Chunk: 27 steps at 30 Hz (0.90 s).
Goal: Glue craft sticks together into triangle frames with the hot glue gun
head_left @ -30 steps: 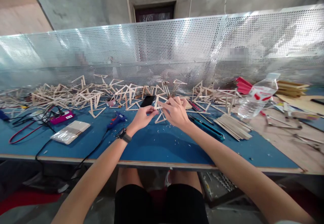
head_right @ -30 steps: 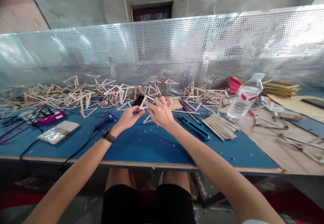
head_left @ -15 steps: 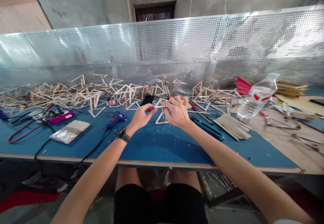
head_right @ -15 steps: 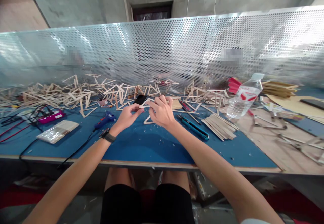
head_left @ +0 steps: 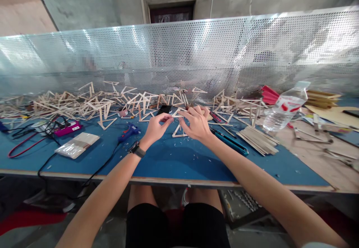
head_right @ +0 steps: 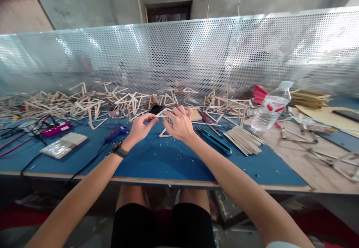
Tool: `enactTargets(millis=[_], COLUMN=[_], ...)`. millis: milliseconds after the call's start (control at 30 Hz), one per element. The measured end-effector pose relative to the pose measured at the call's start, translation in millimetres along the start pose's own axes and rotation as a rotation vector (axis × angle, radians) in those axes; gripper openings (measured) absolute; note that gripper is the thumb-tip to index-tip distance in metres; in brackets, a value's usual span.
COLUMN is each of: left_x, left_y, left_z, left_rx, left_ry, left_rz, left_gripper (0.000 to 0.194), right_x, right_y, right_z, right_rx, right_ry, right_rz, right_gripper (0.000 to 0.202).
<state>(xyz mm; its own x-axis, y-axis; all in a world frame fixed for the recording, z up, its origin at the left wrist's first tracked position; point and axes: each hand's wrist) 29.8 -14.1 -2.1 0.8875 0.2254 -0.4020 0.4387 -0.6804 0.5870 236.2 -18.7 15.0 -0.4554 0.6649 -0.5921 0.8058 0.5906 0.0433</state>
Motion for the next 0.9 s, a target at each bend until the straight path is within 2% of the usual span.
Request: enactTargets(millis=[600, 800, 900], left_x=[-0.7, -1.0, -0.7], left_y=[0.8, 2.2, 5.1], left_z=[0.2, -0.4, 0.0], left_rx=[-0.019, -0.019, -0.051], left_ry=[-0.001, -0.023, -0.071], left_rz=[-0.010, 0.010, 0.072], left_gripper=[0.028, 0.027, 0.028], right_x=[2.6, 1.1, 3.2], right_y=[-0.8, -0.7, 2.7], right_z=[1.1, 1.3, 1.6], right_rx=[0.012, 0.005, -0.005], right_ry=[-0.016, -0.024, -0.034], right_rz=[-0.032, -0.044, -0.071], right_gripper=[0.034, 0.035, 0.038])
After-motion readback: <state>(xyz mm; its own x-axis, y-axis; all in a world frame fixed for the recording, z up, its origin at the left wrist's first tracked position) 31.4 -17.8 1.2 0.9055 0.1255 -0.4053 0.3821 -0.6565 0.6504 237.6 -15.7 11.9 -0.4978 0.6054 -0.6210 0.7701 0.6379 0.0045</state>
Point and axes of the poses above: each hand's wrist, its own z-axis away from the middle knuckle, its own x-axis out of the palm, y = z × x, and after that the axes turned 2 degrees about -x, right-handed
